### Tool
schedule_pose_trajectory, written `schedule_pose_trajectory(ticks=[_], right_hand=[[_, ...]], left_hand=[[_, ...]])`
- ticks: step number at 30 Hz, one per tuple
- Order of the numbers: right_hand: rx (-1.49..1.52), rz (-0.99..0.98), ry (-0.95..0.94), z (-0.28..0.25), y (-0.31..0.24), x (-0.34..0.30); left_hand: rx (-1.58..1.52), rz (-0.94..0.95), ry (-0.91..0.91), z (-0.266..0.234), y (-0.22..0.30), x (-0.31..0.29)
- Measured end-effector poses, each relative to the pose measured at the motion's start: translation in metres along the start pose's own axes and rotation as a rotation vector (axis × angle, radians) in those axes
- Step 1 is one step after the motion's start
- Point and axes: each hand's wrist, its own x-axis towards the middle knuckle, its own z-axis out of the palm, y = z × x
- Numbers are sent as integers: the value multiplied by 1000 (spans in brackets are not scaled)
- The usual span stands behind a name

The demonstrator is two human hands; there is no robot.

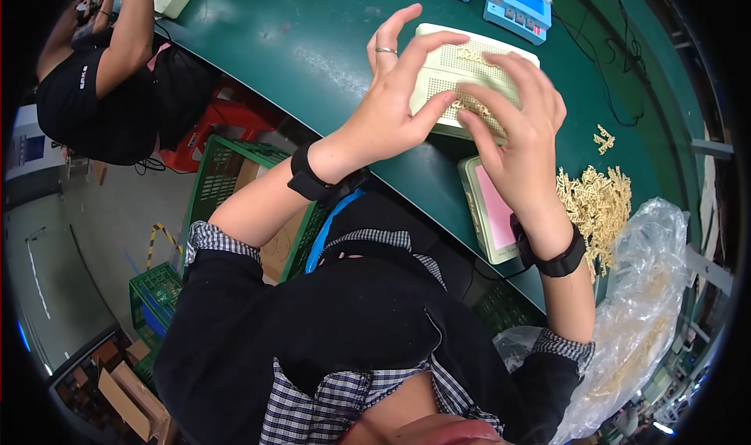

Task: The person presses a gold logo onto the speaker grille, turns the speaker over to press the screen, and sets it aside. They repeat this process with several more speakers on the green work surface.

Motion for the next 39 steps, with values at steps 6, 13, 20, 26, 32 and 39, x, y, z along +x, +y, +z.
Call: schedule_pose_trajectory(ticks=[6, 13, 20, 26, 32, 39], right_hand=[[27, 292, 95, -1, -1, 0], [969, 643, -17, 13, 14, 1], [1080, 610, 8, 13, 7, -2], [1196, 823, -21, 13, 9, 1], [1115, 644, 34, 21, 12, 2], [1281, 613, -9, 12, 14, 4]], left_hand=[[-621, -559, -75, 3, -11, 0], [-609, -569, -71, 11, -18, 4], [-712, -464, -116, 4, -10, 12], [-787, -634, -187, 3, -12, 19], [-677, -580, -203, 6, -13, 16], [-901, -693, -368, -7, -22, 22]])
